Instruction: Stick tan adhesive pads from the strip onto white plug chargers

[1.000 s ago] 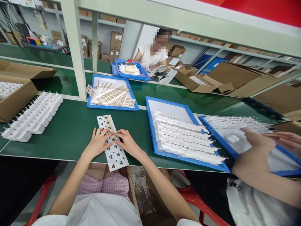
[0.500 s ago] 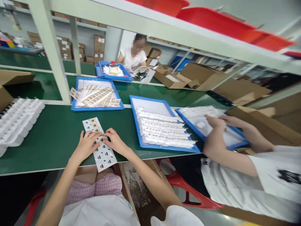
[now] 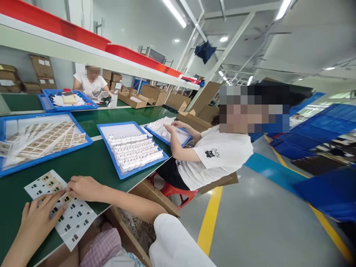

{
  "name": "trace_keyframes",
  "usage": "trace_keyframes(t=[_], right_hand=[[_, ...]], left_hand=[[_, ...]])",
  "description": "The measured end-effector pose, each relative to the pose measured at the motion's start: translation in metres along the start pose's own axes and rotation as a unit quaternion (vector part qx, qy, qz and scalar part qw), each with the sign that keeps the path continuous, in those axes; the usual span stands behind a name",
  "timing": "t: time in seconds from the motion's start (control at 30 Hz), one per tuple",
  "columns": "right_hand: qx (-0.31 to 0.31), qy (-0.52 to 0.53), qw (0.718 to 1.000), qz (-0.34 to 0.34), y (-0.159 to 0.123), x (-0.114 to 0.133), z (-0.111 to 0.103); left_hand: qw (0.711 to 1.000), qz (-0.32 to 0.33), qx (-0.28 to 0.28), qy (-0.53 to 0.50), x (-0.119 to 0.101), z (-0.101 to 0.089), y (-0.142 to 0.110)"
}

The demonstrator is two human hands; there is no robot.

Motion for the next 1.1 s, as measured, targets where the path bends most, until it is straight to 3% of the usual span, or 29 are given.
trace_keyframes(t=[0.17, 0.3, 0.43, 0.53, 0.67, 0.73, 0.9, 1.0, 1.1], right_hand=[[-0.004, -0.060, 0.998, -0.008, -0.008, 0.016, -0.004], [-0.016, -0.034, 0.999, -0.004, -0.019, 0.019, -0.015], [-0.068, 0.067, 0.994, 0.044, -0.032, 0.001, -0.032], [-0.117, 0.208, 0.968, 0.078, -0.041, -0.009, -0.032], [-0.122, 0.410, 0.897, 0.114, -0.052, 0.002, 0.000], [-0.098, 0.483, 0.861, 0.126, -0.059, 0.011, 0.020], [-0.054, 0.578, 0.796, 0.172, -0.069, 0.013, 0.051], [-0.044, 0.602, 0.774, 0.193, -0.066, 0.008, 0.058], [-0.047, 0.617, 0.754, 0.220, -0.065, 0.002, 0.063]], left_hand=[[0.999, -0.017, 0.040, 0.003, 0.002, 0.005, 0.001], [0.997, -0.013, 0.077, 0.000, 0.007, 0.014, 0.001], [0.997, -0.013, 0.074, -0.018, 0.010, 0.019, 0.003], [0.999, -0.015, 0.028, -0.044, -0.001, 0.010, -0.002], [0.990, -0.029, -0.095, -0.101, -0.015, -0.024, -0.016], [0.976, -0.064, -0.183, -0.094, -0.005, -0.051, -0.030], [0.906, -0.297, -0.301, 0.025, 0.067, -0.115, -0.101], [0.850, -0.410, -0.319, 0.090, 0.103, -0.144, -0.143], [0.815, -0.473, -0.313, 0.119, 0.123, -0.156, -0.167]])
Point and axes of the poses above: each hand's wrist, its own y-axis towards the middle knuckle, its own z-axis out of the palm, x = y × z, the point moved 7 cm from there along y, towards the middle knuckle, and after that the axes turned 3 degrees about z, right-handed, at the moved point
